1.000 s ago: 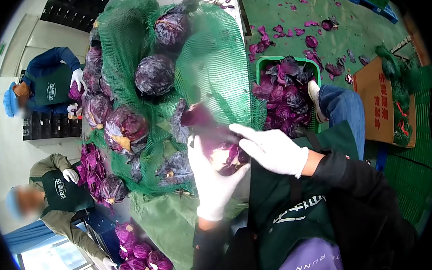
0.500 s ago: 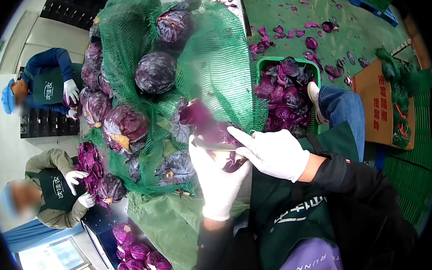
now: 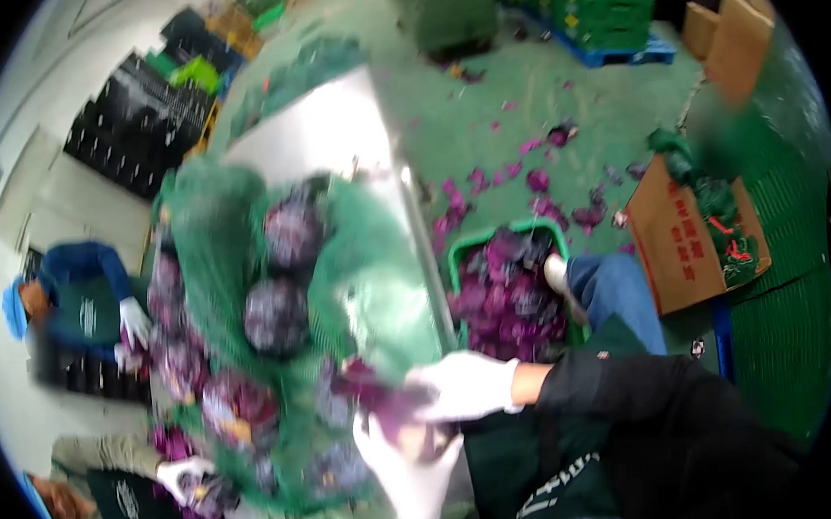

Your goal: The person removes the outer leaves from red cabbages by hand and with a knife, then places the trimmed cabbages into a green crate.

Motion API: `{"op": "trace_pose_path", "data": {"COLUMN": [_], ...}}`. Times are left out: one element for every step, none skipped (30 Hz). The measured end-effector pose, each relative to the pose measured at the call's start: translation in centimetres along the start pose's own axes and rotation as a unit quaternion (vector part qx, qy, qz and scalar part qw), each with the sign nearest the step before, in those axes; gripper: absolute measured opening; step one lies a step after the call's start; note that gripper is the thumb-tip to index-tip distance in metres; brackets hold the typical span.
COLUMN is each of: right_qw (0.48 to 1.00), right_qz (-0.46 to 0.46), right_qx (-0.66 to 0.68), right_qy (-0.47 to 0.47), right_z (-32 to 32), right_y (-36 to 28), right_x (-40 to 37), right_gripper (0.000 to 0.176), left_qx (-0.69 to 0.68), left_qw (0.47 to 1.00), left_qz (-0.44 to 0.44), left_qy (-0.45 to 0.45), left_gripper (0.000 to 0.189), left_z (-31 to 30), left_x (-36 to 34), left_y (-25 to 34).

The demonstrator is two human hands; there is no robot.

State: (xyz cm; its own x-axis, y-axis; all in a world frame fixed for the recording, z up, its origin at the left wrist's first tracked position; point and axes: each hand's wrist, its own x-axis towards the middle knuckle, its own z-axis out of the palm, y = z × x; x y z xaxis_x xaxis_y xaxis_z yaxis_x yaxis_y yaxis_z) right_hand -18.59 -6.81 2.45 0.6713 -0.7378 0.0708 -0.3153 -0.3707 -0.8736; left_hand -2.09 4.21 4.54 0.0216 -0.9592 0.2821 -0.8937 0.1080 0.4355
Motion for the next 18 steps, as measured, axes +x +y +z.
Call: {"op": "trace_pose_path", "data": {"right_qw": [0.999,0.999,0.996,0.993,0.991,0.992,0.990,0.988,0.986,0.983,0.978,0.982,0.984,0.988,0.992,0.992,0.992,0.995], "right_qz": [0.000,0.021,0.043,0.025,0.008,-0.010,-0.004,0.002,0.008,0.023,0.013,0.049,0.082,0.091,0.088,0.100,0.111,0.102], "right_qx": [-0.023,-0.047,-0.077,-0.109,-0.135,-0.126,-0.138,-0.149,-0.160,-0.163,-0.192,-0.161,-0.133,-0.098,-0.049,-0.033,-0.018,0.006], "right_qy": [-0.026,-0.017,-0.028,-0.023,-0.021,-0.015,0.007,0.027,0.045,0.081,0.080,0.084,0.088,0.074,0.074,0.065,0.055,0.018], "right_z": [-0.1,0.1,-0.6,-0.3,0.1,-0.4,-0.7,-0.9,-1.0,-0.6,-0.5,0.1,0.2,0.4,0.8,0.8,0.8,1.1], "right_y": [0.3,-0.2,-2.2,-2.5,-2.7,-2.8,-2.5,-1.8,-0.7,1.8,5.0,5.1,4.4,3.5,2.4,0.6,-0.7,-0.4], "right_x": [0.2,0.0,-0.3,-0.4,-0.6,-0.7,-0.9,-0.9,-0.9,-0.4,0.2,-0.2,-0.1,-0.3,-0.6,-0.9,-1.0,-0.7], "right_gripper": [0.046,0.037,0.033,0.028,0.022,0.016,0.016,0.016,0.016,0.017,0.018,0.019,0.021,0.032,0.049,0.056,0.063,0.064], "left_qx": [-0.013,0.006,0.031,0.036,0.057,0.042,0.027,0.023,0.020,0.016,0.000,-0.014,-0.029,0.013,0.000,-0.013,-0.027,0.007], "left_qw": [1.000,0.998,0.994,0.993,0.991,0.994,0.996,0.994,0.992,0.989,0.992,0.995,0.996,0.993,0.996,0.998,0.999,0.997], "left_qz": [-0.007,0.050,0.101,0.110,0.123,0.103,0.082,0.104,0.125,0.144,0.124,0.103,0.084,0.114,0.086,0.058,0.030,0.068], "left_qy": [-0.014,-0.021,-0.028,-0.030,-0.016,-0.020,-0.022,-0.015,-0.008,-0.002,-0.001,0.002,0.009,0.006,0.015,0.024,0.033,0.027], "left_gripper": [0.107,0.086,0.066,0.068,0.069,0.068,0.068,0.069,0.070,0.071,0.071,0.071,0.071,0.071,0.071,0.071,0.070,0.075], "left_z": [-0.1,-0.2,-0.3,-0.2,0.0,-0.3,-0.5,-0.5,-0.3,-0.2,-0.1,0.0,0.1,0.0,-0.2,-0.3,-0.4,-0.2], "left_x": [0.1,0.1,0.2,0.2,-0.1,-0.1,-0.2,-0.2,-0.4,-0.6,-0.8,-1.0,-0.7,-0.7,-0.6,-0.5,-0.5,-0.6], "left_y": [0.1,-0.2,-0.4,-0.5,-0.6,-0.1,0.3,0.0,-0.7,-1.1,-1.0,-0.8,-0.7,-0.8,-0.5,0.1,0.5,-0.1]}}
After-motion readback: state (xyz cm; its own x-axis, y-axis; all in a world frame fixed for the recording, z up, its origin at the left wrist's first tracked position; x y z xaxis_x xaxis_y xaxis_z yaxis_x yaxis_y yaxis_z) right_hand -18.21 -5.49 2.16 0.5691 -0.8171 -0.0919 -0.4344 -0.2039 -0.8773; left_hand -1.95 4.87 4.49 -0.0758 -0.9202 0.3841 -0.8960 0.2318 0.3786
